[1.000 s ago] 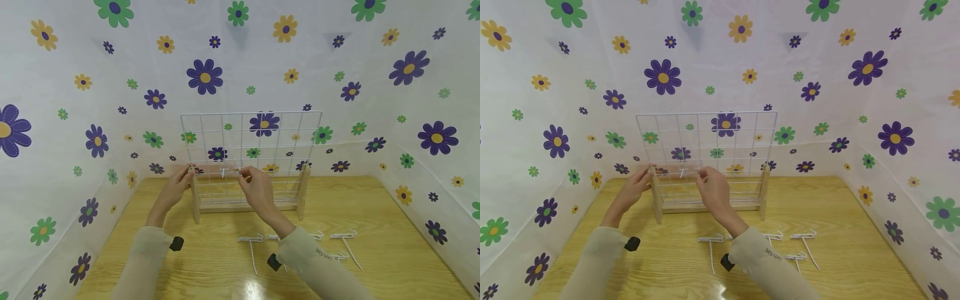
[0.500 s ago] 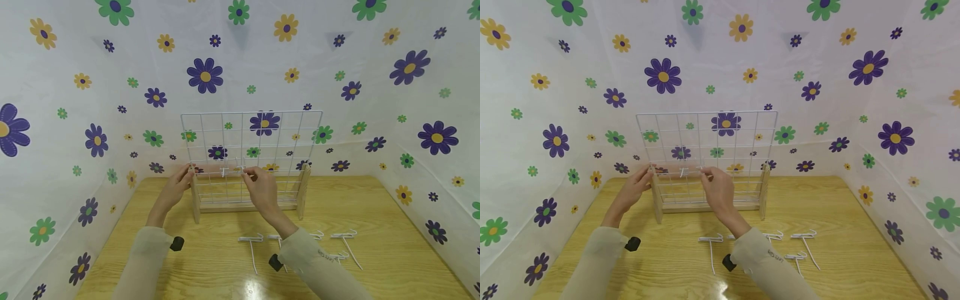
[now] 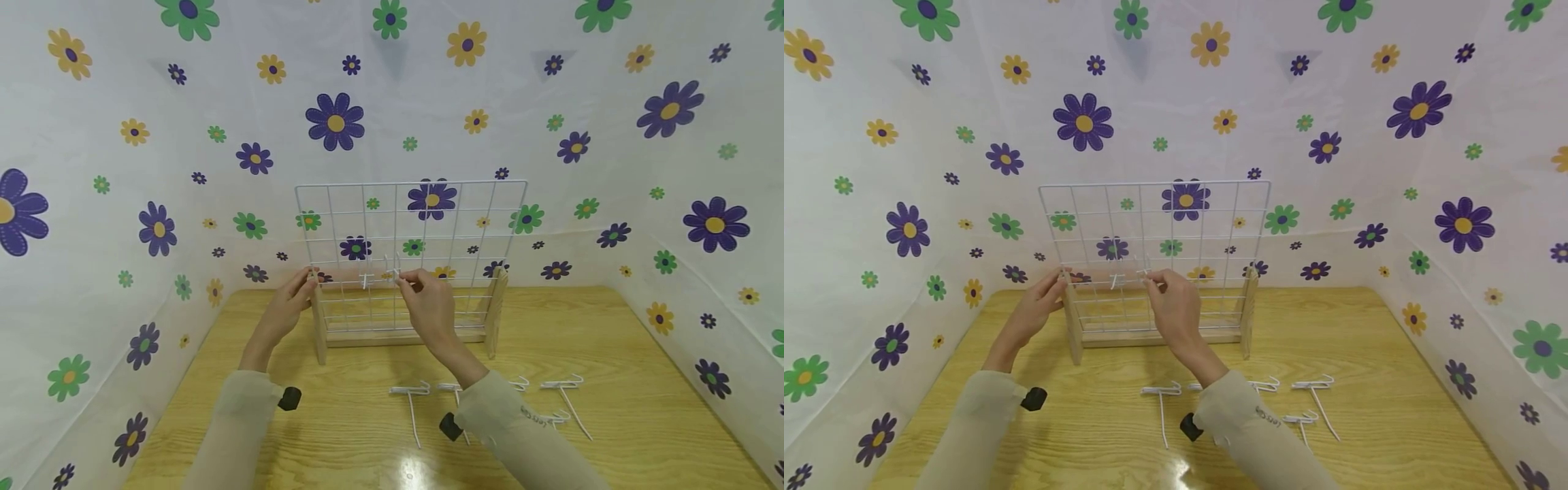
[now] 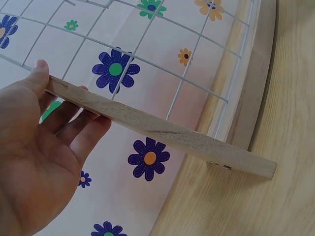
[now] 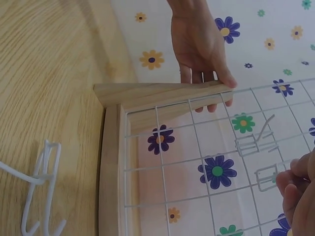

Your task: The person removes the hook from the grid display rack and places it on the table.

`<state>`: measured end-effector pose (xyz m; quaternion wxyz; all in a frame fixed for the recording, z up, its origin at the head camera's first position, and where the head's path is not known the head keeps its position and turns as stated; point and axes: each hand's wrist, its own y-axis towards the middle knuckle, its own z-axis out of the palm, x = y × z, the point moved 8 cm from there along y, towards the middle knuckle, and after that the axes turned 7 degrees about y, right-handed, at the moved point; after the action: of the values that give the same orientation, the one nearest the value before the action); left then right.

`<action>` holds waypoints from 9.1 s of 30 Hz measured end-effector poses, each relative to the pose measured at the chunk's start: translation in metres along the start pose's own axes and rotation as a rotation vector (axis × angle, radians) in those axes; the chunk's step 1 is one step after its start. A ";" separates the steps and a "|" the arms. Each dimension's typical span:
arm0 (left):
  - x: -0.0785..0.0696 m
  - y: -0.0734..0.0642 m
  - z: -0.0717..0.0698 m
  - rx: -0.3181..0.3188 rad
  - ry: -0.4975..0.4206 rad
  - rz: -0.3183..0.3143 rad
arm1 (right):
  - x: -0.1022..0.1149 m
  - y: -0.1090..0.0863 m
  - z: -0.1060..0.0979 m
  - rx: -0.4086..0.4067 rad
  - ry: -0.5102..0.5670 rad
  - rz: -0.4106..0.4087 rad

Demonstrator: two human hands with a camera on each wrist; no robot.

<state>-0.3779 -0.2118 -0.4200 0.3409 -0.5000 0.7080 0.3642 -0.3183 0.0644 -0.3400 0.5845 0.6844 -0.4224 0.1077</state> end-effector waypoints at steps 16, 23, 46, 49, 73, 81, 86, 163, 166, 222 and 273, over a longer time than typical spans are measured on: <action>-0.042 -0.016 -0.003 0.023 -0.036 -0.024 | -0.002 0.006 -0.011 -0.044 0.115 -0.036; -0.039 -0.016 -0.003 0.019 -0.044 -0.023 | 0.002 0.006 -0.020 -0.057 0.144 -0.063; 0.000 -0.001 0.000 -0.020 0.003 0.000 | 0.000 -0.004 -0.052 -0.079 0.198 -0.028; -0.001 -0.001 0.000 -0.018 -0.003 0.007 | 0.001 -0.006 -0.058 -0.081 0.205 -0.029; 0.003 0.000 -0.001 -0.033 -0.016 -0.005 | -0.003 -0.024 -0.097 -0.137 0.202 -0.003; 0.001 -0.001 0.000 -0.029 -0.028 0.002 | 0.001 -0.036 -0.110 -0.149 0.193 0.061; -0.002 -0.002 0.001 -0.025 -0.053 0.018 | 0.020 -0.042 -0.123 -0.157 0.186 0.101; 0.001 -0.002 0.001 -0.043 -0.045 0.009 | -0.065 -0.145 -0.184 -0.113 -0.002 0.497; 0.001 -0.002 0.001 -0.041 -0.043 0.005 | -0.066 -0.150 -0.182 -0.097 0.007 0.518; 0.002 -0.002 0.002 -0.047 -0.040 -0.007 | -0.081 -0.206 -0.137 0.119 -0.096 0.601; 0.004 -0.001 0.002 -0.030 -0.051 0.018 | -0.091 -0.234 -0.130 0.412 -0.328 0.758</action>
<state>-0.3781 -0.2123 -0.4245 0.3482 -0.4892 0.6980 0.3903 -0.1650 0.2116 -0.5264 0.2811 0.5916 -0.6995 0.2859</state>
